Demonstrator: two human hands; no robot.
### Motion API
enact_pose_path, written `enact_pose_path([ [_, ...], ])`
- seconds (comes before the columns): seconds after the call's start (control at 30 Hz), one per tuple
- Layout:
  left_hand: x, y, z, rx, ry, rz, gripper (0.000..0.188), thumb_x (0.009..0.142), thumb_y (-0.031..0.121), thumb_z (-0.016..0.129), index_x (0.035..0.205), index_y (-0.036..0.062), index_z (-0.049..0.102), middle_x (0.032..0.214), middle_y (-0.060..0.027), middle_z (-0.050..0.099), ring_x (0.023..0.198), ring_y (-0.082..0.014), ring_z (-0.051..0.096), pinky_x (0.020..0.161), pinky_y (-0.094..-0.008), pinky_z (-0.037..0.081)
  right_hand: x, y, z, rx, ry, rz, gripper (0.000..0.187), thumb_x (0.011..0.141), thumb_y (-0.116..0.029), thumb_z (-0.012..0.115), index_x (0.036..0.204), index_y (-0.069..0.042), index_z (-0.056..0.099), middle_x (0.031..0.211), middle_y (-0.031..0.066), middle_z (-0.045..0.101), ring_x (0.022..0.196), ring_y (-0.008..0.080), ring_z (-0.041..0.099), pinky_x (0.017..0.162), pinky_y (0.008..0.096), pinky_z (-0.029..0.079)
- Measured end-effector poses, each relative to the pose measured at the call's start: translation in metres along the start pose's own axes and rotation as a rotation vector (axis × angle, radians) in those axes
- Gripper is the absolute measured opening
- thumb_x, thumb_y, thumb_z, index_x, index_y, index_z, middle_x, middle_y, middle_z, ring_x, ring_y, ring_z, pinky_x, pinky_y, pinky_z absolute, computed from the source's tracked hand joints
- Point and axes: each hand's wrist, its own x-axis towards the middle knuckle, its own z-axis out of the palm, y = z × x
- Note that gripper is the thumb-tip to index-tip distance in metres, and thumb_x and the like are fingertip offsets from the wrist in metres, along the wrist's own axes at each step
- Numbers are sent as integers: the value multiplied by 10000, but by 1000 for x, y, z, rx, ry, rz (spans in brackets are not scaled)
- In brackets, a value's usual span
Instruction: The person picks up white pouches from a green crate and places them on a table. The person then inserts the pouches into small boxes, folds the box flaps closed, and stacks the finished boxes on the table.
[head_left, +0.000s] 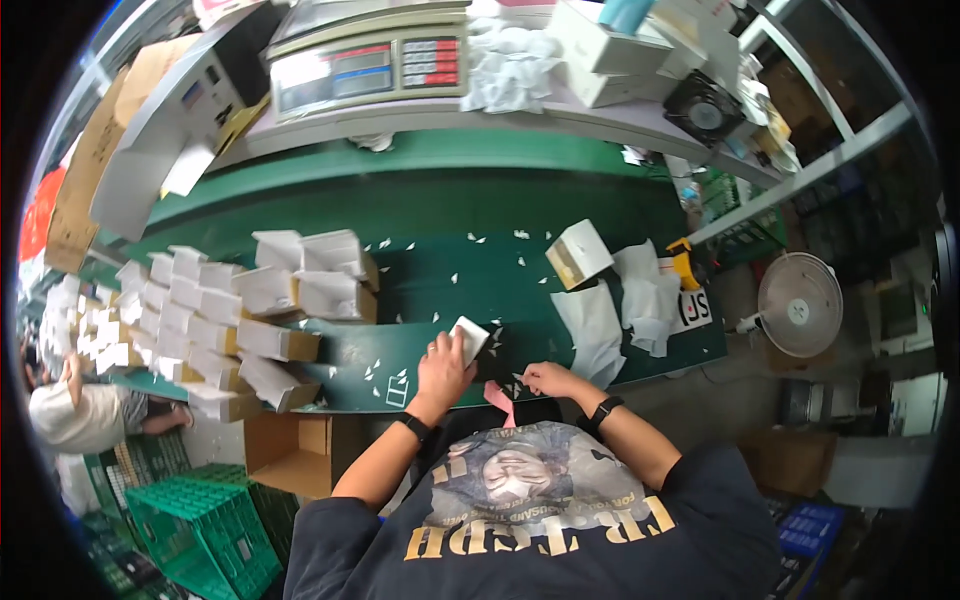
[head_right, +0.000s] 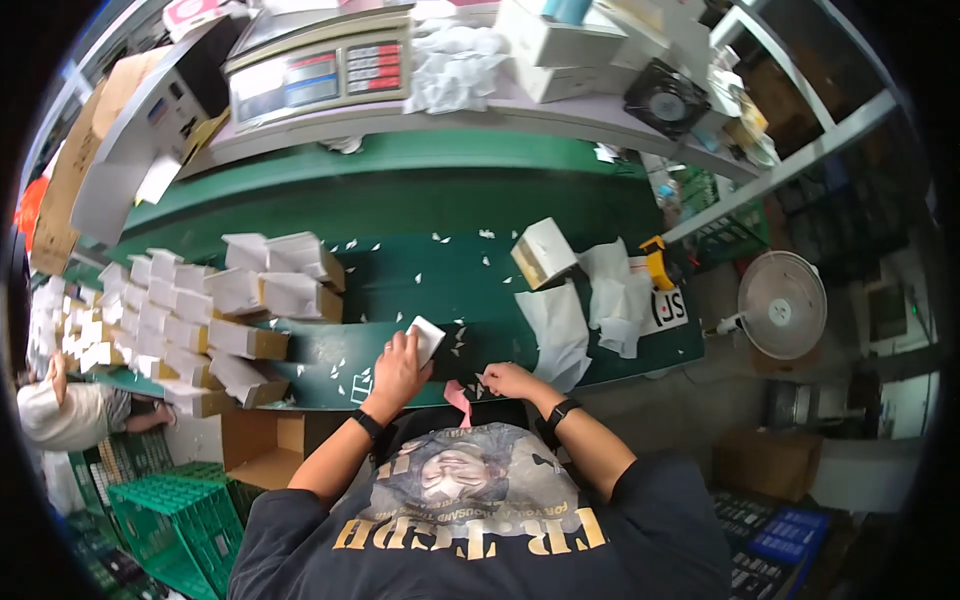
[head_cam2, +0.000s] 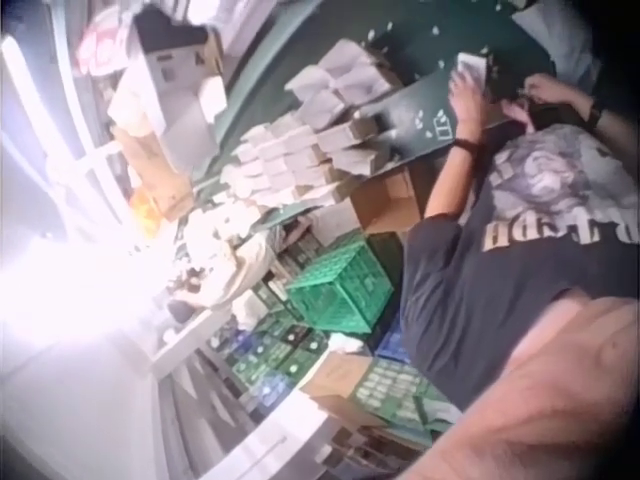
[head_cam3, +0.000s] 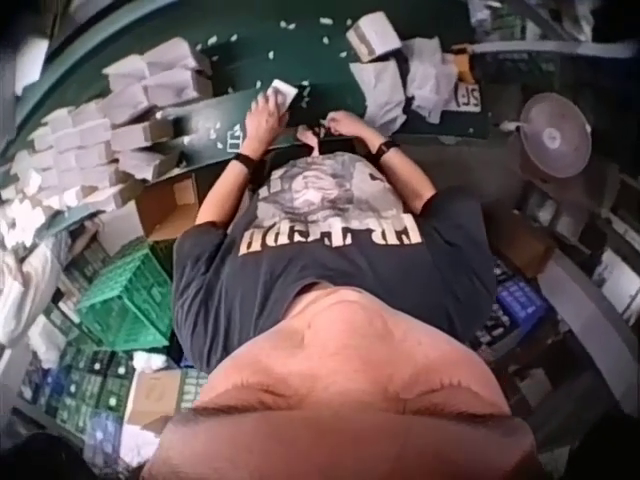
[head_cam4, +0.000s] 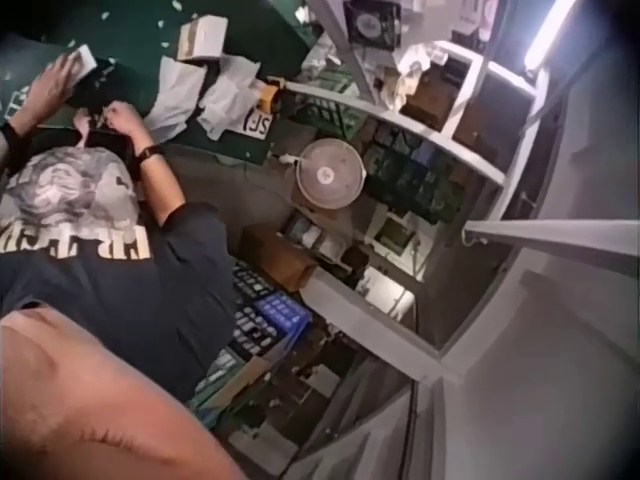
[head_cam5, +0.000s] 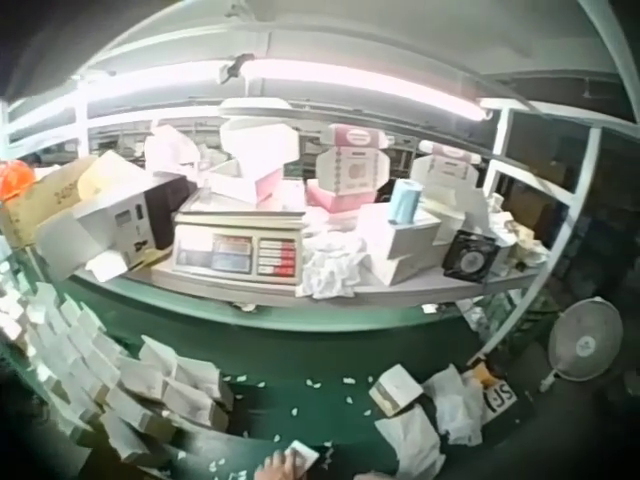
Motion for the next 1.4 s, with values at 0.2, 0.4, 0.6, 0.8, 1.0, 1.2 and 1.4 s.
enact_pose_path([
  [0.2,30,-39,-17,-115,18,-27,635,766,244,754,1342,136,512,1085,-148,537,1011,-329,609,843,-462,529,-47,60,-39,-185,554,16,195,919,-241,658,977,-55,666,900,101,704,784,261,687,708,383,542],
  [0.4,52,-47,-26,97,332,70,496,767,122,736,1239,110,584,1236,-161,559,1132,-372,546,948,-464,458,-71,116,-72,-341,1336,67,259,859,-195,715,1060,-56,627,1103,167,647,1029,324,643,833,419,521],
  [0.6,62,49,1,-187,-6,229,398,786,205,751,1140,82,616,1077,-151,662,1065,-355,626,893,-445,509,-82,123,-88,-496,1074,-21,238,858,-218,703,976,-41,597,949,221,668,947,397,648,806,477,520],
  [0.8,55,165,89,-129,-470,142,847,806,651,665,1344,26,470,998,-209,698,850,-385,711,700,-466,573,-86,103,-116,-405,901,41,151,867,-159,686,931,-53,600,783,197,679,788,395,678,708,483,523],
  [1.0,60,220,108,-122,-400,2,880,817,632,650,1410,24,422,1020,-217,693,814,-387,709,674,-474,568,-105,72,-145,-143,799,-144,104,864,-105,664,881,-25,601,743,181,679,714,367,686,639,440,527],
  [1.2,70,202,79,-23,-165,-67,556,910,429,619,1313,57,532,987,-193,698,764,-389,692,657,-490,553,-120,29,-178,16,621,-246,94,840,-85,666,863,-11,612,753,176,681,726,348,693,643,415,535],
  [1.4,82,176,25,11,-215,49,280,954,329,583,976,66,678,797,-168,686,716,-397,671,627,-500,540,-128,6,-212,-89,620,-383,98,870,-94,666,893,-3,637,699,105,691,629,215,687,592,334,517],
])
